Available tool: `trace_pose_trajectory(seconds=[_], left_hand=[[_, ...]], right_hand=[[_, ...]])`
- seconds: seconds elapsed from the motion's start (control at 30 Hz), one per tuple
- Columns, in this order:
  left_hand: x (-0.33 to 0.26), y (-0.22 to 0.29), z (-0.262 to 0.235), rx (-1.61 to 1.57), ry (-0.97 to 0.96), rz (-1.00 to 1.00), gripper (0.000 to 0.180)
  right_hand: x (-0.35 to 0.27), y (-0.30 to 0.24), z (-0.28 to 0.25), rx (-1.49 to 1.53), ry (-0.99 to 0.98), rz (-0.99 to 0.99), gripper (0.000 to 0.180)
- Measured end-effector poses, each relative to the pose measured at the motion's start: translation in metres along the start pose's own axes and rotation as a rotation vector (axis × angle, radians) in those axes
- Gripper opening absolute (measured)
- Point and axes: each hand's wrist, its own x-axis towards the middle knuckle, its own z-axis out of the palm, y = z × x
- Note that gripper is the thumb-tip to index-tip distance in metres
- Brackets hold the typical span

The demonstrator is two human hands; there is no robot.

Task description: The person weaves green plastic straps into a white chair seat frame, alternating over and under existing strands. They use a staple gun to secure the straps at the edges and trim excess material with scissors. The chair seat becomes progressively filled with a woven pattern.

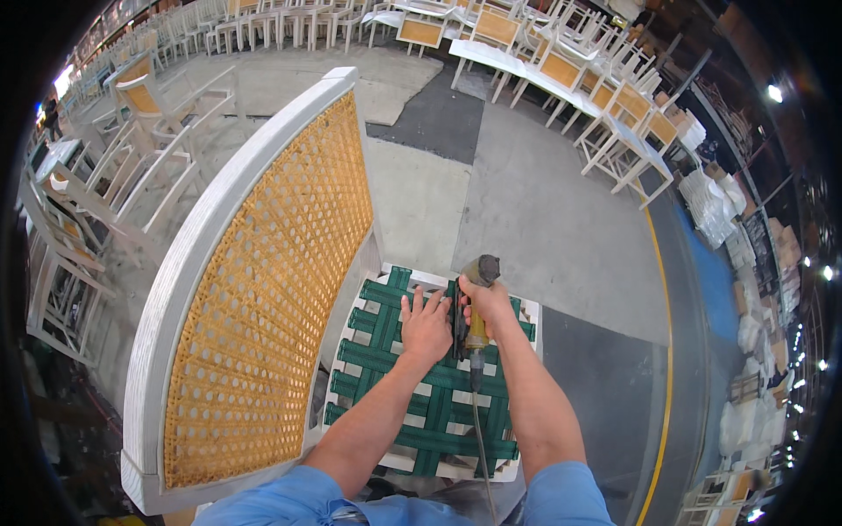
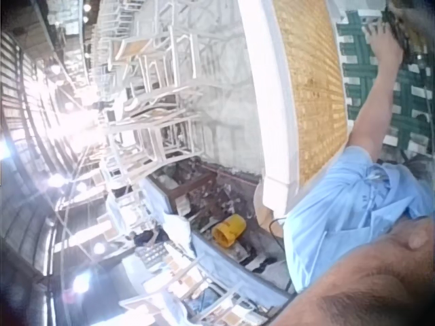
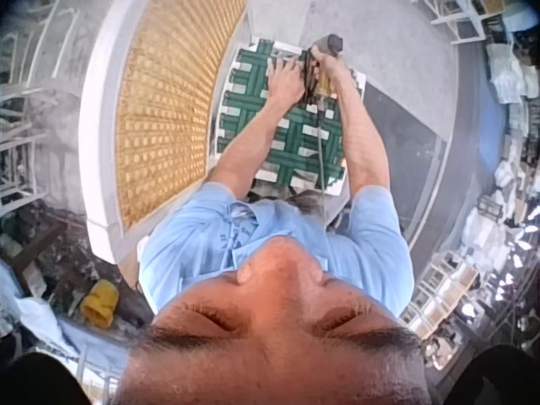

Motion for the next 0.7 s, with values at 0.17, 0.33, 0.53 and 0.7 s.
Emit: trace_pose_trajectory(seconds=[0.17, 0.33, 0.53, 0.7], left_hand=[[0.003, 0.0, 0.0, -0.06, 0.05, 0.007, 0.046], [0.004, -0.003, -0.001, -0.083, 0.083, -0.011, 0.042], [0.006, 0.0, 0.002, -0.092, 0.1, -0.009, 0.043], [0.006, 0.001, 0.006, -0.105, 0.111, 0.004, 0.043]], right_hand=[[0.001, 0.0, 0.002, -0.028, -0.045, -0.007, 0.023], [-0.003, -0.004, 0.006, -0.032, -0.044, -0.009, 0.024], [-0.003, 0.001, 0.003, -0.014, 0.004, -0.01, 0.027], [-0.004, 0.007, -0.008, -0.017, 0.014, 0.013, 0.025]])
